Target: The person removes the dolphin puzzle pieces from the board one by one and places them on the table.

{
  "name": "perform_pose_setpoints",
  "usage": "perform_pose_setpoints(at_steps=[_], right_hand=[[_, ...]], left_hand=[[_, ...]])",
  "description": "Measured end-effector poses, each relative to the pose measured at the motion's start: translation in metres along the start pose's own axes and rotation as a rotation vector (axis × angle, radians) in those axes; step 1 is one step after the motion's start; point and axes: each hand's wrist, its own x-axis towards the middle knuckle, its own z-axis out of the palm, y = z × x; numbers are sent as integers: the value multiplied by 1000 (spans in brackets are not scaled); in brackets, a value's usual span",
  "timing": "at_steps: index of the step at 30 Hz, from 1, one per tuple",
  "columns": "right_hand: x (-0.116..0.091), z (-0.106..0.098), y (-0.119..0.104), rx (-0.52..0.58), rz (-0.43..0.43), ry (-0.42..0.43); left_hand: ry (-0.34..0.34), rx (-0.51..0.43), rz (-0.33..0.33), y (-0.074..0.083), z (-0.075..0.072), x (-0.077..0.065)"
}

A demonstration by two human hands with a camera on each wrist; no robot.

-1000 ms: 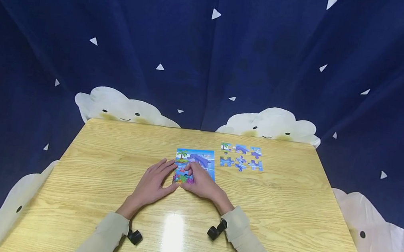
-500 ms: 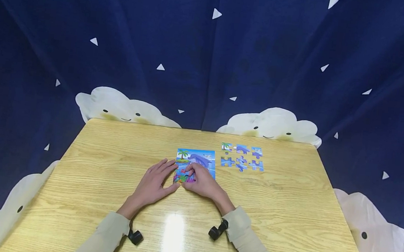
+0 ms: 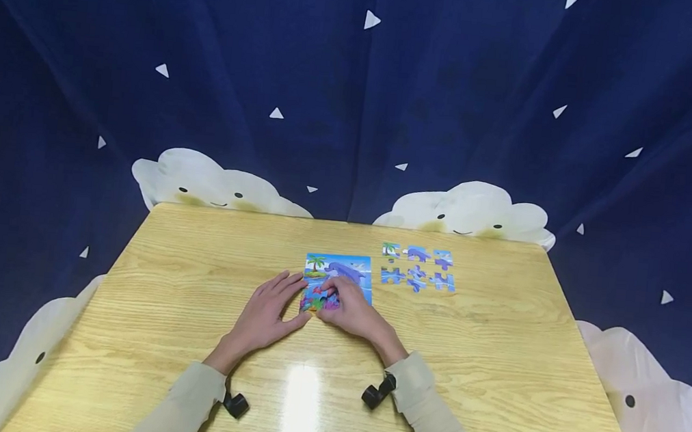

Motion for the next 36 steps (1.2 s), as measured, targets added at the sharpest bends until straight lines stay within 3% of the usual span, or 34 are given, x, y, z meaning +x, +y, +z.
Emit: perform_pose_setpoints(at_steps=[10, 23, 28, 36], right_hand=[[-11, -15, 15, 122, -26, 53], [-45, -43, 34, 195, -32, 69], [-56, -57, 46, 233, 14, 79], [-70, -79, 62, 141, 117, 80]], left_hand=[[-12, 7, -17, 0, -2, 0], [-1, -13, -6, 1, -1, 0], [10, -6, 2, 1, -1, 0], [21, 4, 7, 0, 0, -1]])
